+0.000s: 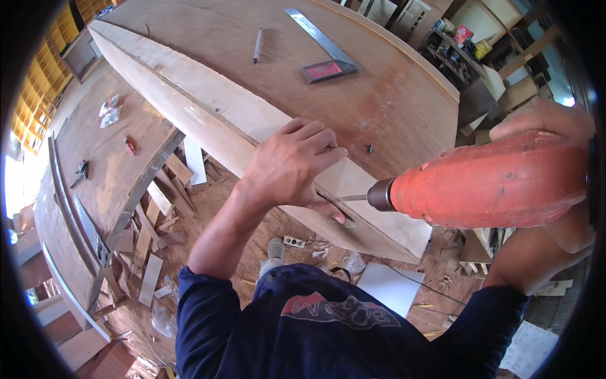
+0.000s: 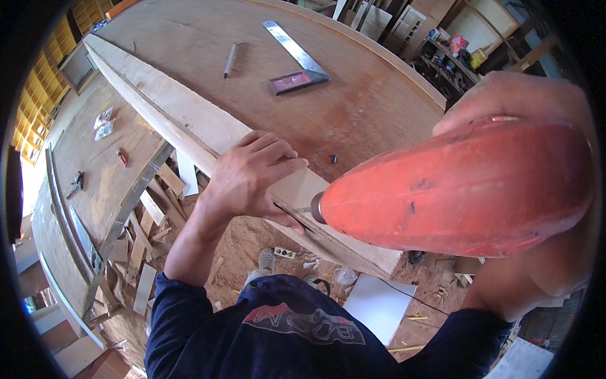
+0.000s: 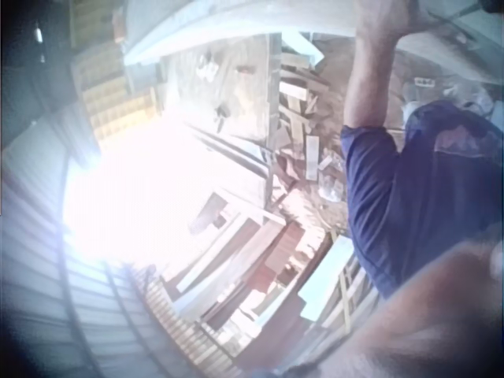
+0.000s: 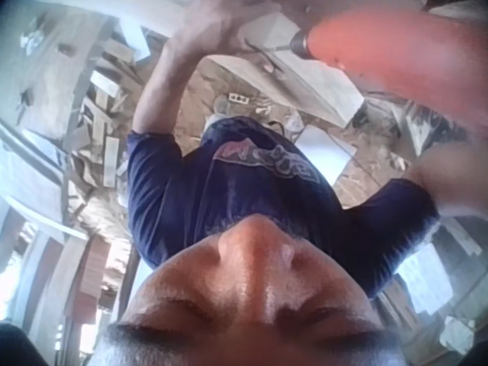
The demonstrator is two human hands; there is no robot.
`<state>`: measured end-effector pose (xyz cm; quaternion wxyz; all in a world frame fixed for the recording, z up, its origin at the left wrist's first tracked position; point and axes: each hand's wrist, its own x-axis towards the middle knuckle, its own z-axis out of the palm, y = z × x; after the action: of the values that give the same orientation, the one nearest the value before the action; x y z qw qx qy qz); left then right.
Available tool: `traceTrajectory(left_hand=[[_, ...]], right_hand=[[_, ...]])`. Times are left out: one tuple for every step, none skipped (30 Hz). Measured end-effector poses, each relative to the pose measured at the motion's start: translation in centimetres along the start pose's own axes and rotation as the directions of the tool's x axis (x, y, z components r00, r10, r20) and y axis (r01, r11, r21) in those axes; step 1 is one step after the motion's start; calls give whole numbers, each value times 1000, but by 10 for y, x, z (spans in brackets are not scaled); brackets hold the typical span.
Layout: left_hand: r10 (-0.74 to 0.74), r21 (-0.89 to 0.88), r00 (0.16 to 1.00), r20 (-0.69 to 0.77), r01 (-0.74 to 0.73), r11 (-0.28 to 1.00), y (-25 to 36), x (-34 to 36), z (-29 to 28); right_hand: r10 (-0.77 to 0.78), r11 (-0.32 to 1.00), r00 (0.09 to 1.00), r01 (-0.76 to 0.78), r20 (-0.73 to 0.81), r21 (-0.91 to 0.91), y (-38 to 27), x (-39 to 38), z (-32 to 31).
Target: The person assembles a large wooden cabinet structure, using an electric drill to secure screws into the plywood panels and checking alignment with a square tool.
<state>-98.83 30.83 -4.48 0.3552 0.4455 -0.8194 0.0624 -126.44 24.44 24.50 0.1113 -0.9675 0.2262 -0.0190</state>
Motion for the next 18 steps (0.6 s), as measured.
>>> traceTrajectory(left_hand=[[5,-5,1000,3,-5,1000,0,0,0],[10,-8,1000,4,-9,1000,0,1,0],[8,-10,1000,5,-8,1000,-1,1,0],[5,-10,1000,6,-5,1000,-1,1,0],[4,-8,1000,7,-4,1000,-1,0,1],[9,-13,1000,2,-9,1000,-1,1,1],[17,-15,1000,-6,-17,1000,-2,1,2],[22,-20,1000,-7,-22,1000,-2,0,3],[25,-17,1000,-11,-25,1000,-2,0,3],[25,-17,1000,-11,-25,1000,-2,0,3],[25,-17,1000,-10,-25,1000,-2,-1,3],[24,-18,1000,-8,-24,1000,-2,-1,3],[27,-17,1000,-6,-27,999,-2,0,3],[31,-16,1000,-4,-31,999,-2,0,2],[26,-19,1000,5,-26,999,-1,1,2],[25,-19,1000,12,-24,1000,0,2,1],[18,-21,1000,20,-18,1000,0,2,-1],[7,-23,1000,19,-6,1000,3,2,-2]], right_hand=[[-8,1000,1000,8,0,-10,2,-2,0],[-16,1000,1000,16,0,-20,4,-5,-1],[-44,998,999,45,9,-44,7,-4,-2],[-57,997,998,58,13,-50,11,-3,-2],[-70,996,997,71,16,-57,14,-2,-3],[-66,997,998,66,12,-49,17,0,-3],[-53,998,999,53,10,-45,18,0,-2],[-40,998,999,40,8,-41,19,0,-2],[-17,999,1000,18,7,-41,18,-1,-1],[3,999,1000,-3,6,-41,16,-3,0],[24,999,1000,-24,5,-41,12,-7,0],[48,998,999,-48,3,-39,8,-11,1],[23,996,999,-25,-25,-87,2,-15,1],[-1,991,999,-6,-53,-136,-4,-18,1],[-77,970,993,53,-95,-236,-10,-22,1],[-135,945,985,95,-110,-312,-14,-24,-1],[-193,912,973,131,-125,-388,-17,-26,-1],[-227,889,967,158,-114,-430,-16,-26,-1]])
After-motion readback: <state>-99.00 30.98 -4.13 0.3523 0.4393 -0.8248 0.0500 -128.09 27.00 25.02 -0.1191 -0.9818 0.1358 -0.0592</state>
